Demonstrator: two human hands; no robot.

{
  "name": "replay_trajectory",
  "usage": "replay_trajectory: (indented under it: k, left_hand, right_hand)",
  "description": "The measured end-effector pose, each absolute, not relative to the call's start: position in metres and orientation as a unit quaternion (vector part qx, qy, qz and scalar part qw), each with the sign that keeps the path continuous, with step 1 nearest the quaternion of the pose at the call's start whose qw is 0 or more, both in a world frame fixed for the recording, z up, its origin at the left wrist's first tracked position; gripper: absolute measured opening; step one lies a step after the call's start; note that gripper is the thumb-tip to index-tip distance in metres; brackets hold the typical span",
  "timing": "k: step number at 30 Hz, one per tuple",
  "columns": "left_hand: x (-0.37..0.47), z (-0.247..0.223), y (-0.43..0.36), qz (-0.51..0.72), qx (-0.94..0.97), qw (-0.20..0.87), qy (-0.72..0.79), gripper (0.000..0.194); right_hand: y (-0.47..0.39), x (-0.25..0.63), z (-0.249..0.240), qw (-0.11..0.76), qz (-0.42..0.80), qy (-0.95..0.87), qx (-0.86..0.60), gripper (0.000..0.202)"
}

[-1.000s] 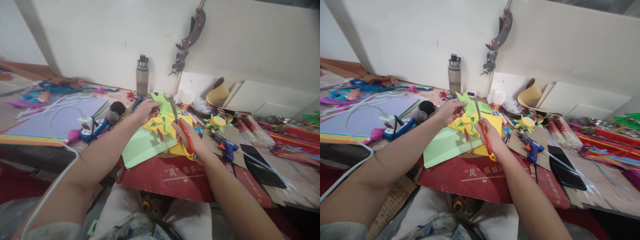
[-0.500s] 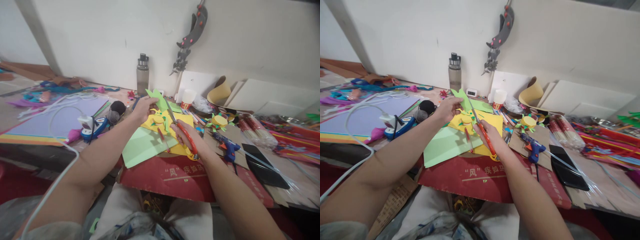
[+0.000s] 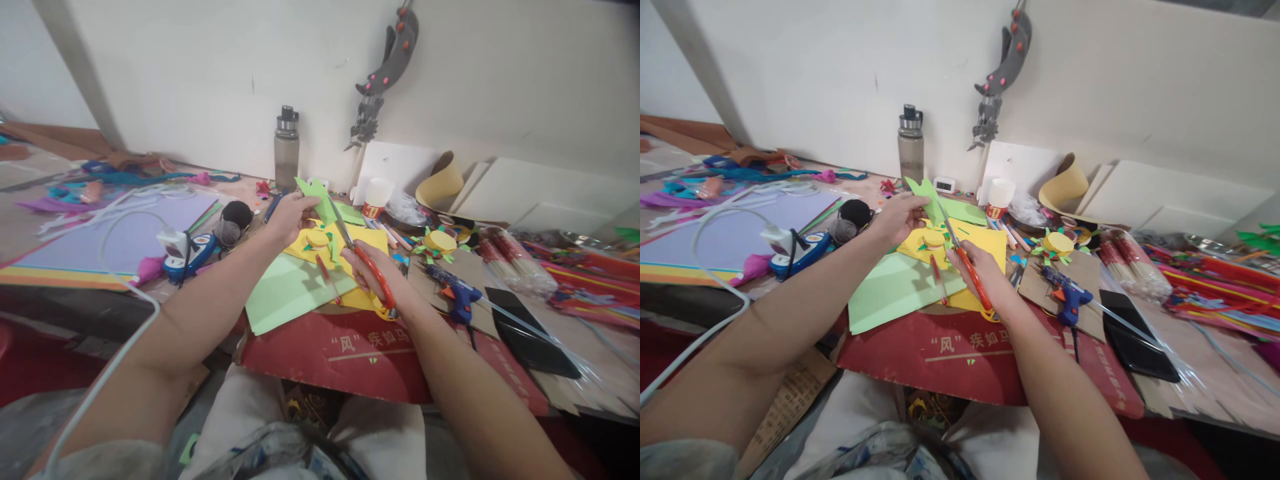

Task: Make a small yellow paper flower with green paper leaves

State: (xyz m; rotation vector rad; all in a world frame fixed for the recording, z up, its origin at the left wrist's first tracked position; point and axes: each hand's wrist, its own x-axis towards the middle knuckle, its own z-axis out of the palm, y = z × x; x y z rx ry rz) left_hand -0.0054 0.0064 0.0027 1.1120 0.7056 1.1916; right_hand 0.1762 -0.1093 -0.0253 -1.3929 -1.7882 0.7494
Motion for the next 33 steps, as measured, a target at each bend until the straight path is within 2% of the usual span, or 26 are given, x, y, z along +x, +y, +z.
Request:
replay_trajectory:
  k: [9, 20, 33]
  left_hand:
    - [-0.006, 0.001, 0.009, 0.524, 0.487, 0.631, 0.3, 0.012]
    - [-0.008, 0.002, 0.009, 0.522, 0.501, 0.621, 0.301, 0.025]
    - [-0.009, -0.002, 0.014, 0.52, 0.494, 0.633, 0.29, 0.027]
  right_hand:
    - [-0.117, 0.173, -0.016, 0.361, 0.319, -0.679, -0.554, 0.044]
    - [-0.104, 0.174, -0.031, 0.385, 0.342, -0.659, -0.548, 0.041]
    - [-0.111, 0.17, -0.024, 0.382, 0.313, -0.657, -0.57, 0.044]
